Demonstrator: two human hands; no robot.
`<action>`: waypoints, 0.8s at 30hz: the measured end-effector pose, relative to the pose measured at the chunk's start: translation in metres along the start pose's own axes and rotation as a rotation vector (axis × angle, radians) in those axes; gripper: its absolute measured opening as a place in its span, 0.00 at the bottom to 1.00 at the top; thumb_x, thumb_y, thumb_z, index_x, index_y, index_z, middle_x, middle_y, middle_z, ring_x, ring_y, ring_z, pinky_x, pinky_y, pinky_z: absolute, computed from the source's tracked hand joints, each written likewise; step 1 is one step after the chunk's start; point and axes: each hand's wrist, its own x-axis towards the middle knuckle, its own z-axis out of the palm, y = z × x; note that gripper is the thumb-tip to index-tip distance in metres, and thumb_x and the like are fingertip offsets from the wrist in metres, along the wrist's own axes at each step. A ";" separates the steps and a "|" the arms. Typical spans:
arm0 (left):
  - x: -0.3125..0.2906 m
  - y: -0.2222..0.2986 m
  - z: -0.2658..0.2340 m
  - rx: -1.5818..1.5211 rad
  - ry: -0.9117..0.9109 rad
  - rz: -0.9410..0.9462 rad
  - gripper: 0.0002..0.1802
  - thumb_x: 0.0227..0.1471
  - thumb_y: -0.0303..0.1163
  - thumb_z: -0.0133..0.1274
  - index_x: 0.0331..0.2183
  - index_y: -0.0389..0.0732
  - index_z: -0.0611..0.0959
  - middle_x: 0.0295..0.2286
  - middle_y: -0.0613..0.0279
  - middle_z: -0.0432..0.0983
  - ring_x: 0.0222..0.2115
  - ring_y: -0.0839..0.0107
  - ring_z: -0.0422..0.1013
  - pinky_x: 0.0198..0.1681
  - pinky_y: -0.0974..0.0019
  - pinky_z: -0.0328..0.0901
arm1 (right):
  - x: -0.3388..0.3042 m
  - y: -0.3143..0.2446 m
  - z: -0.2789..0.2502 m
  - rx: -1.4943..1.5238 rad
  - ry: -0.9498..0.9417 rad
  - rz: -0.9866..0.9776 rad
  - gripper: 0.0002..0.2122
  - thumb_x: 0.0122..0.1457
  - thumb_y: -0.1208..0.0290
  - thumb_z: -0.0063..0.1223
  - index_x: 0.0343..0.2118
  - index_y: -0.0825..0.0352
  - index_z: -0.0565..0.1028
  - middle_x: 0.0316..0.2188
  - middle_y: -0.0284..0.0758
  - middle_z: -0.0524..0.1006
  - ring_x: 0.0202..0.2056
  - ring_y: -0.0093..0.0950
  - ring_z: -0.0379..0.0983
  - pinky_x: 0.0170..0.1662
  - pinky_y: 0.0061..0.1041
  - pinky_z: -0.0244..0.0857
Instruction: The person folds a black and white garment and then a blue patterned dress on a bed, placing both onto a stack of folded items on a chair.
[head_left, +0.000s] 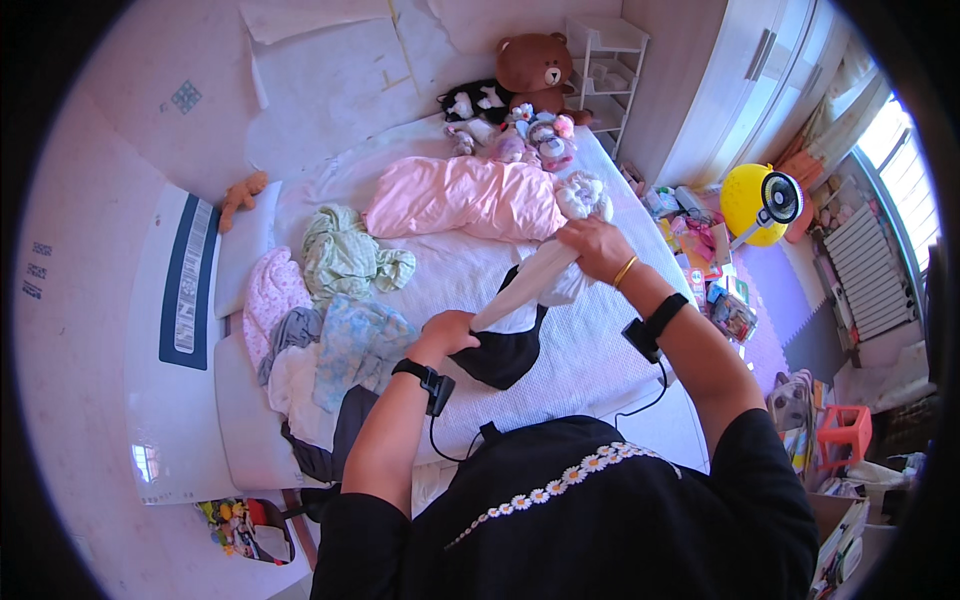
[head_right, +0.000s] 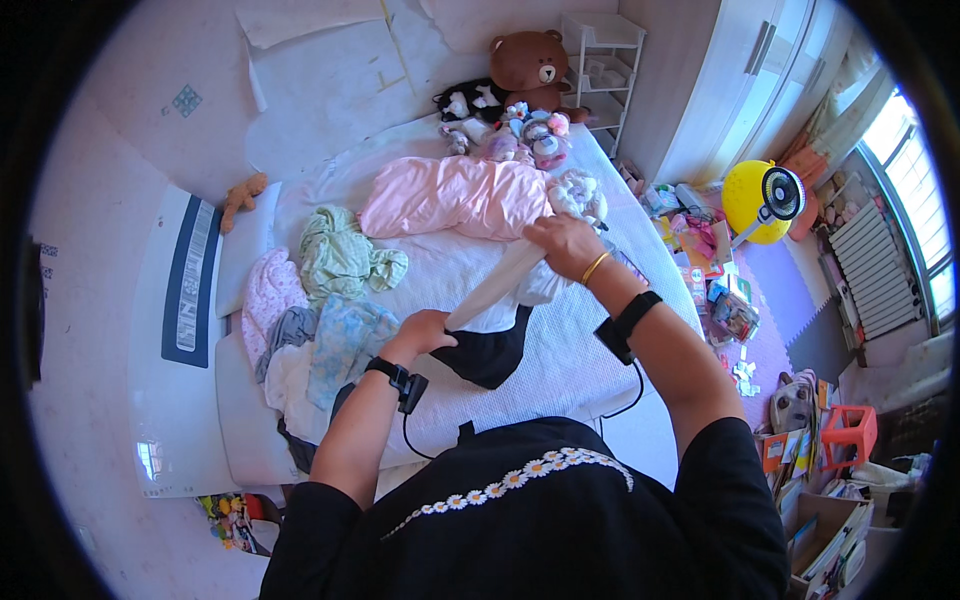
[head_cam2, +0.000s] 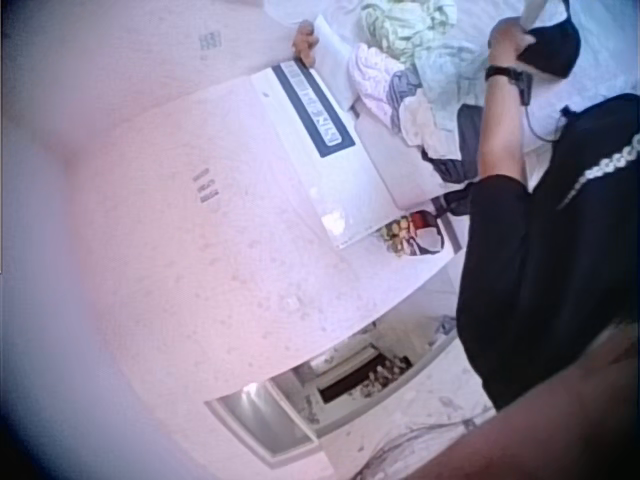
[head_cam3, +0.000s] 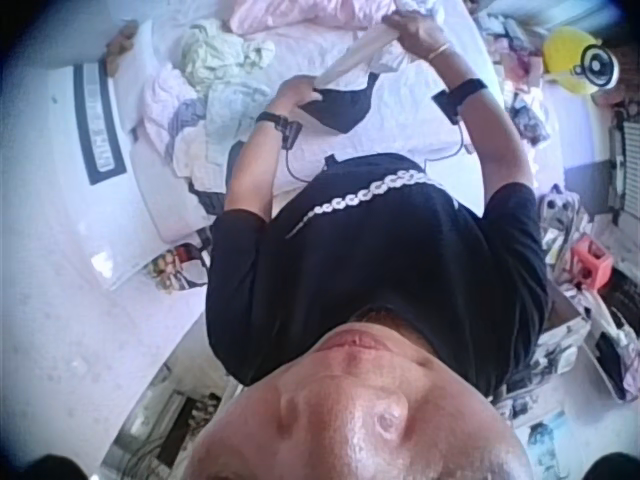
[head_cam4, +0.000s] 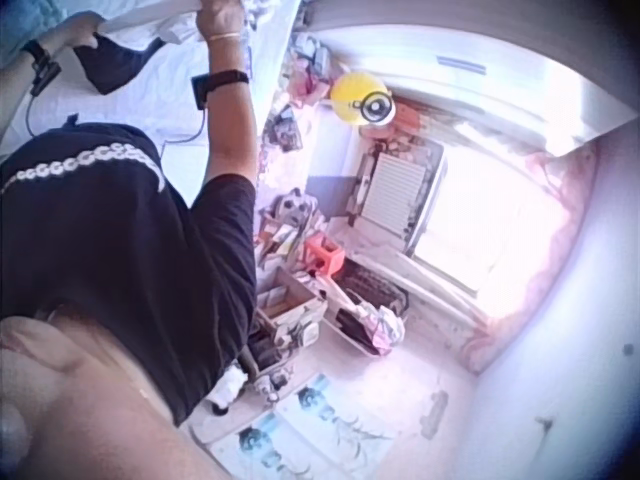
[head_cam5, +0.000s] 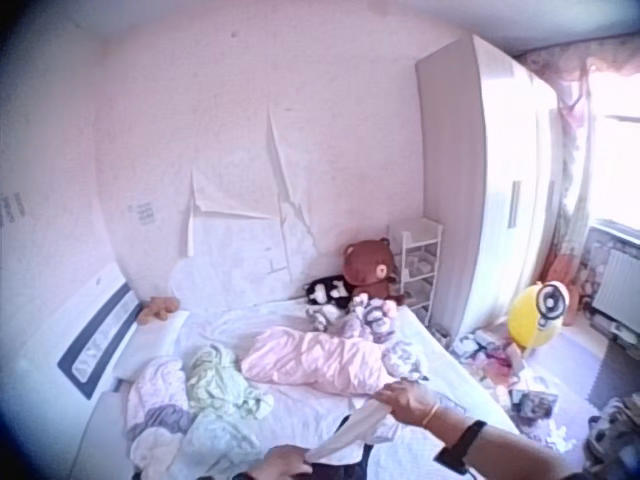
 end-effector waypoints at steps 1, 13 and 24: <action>0.000 -0.008 0.002 0.028 -0.024 -0.019 0.31 0.61 0.52 0.82 0.61 0.51 1.00 0.54 0.44 0.99 0.59 0.35 0.92 0.66 0.33 0.85 | -0.004 0.009 -0.008 -0.033 0.018 0.035 0.18 0.67 0.77 0.77 0.58 0.58 0.90 0.50 0.41 0.94 0.55 0.51 0.95 0.60 0.51 0.90; -0.022 -0.116 -0.076 0.320 0.628 -0.373 0.09 0.76 0.37 0.70 0.49 0.44 0.90 0.36 0.41 0.96 0.40 0.32 0.94 0.44 0.27 0.85 | -0.009 0.112 0.014 -0.060 -0.033 0.360 0.13 0.80 0.76 0.65 0.63 0.56 0.84 0.57 0.41 0.94 0.65 0.49 0.92 0.71 0.48 0.86; -0.032 -0.157 -0.196 0.221 0.961 -0.480 0.21 0.77 0.27 0.62 0.62 0.53 0.99 0.42 0.38 0.97 0.46 0.31 0.93 0.52 0.30 0.85 | 0.077 0.108 0.080 -0.267 -0.050 0.410 0.12 0.81 0.68 0.60 0.60 0.54 0.88 0.57 0.39 0.92 0.64 0.47 0.92 0.63 0.51 0.88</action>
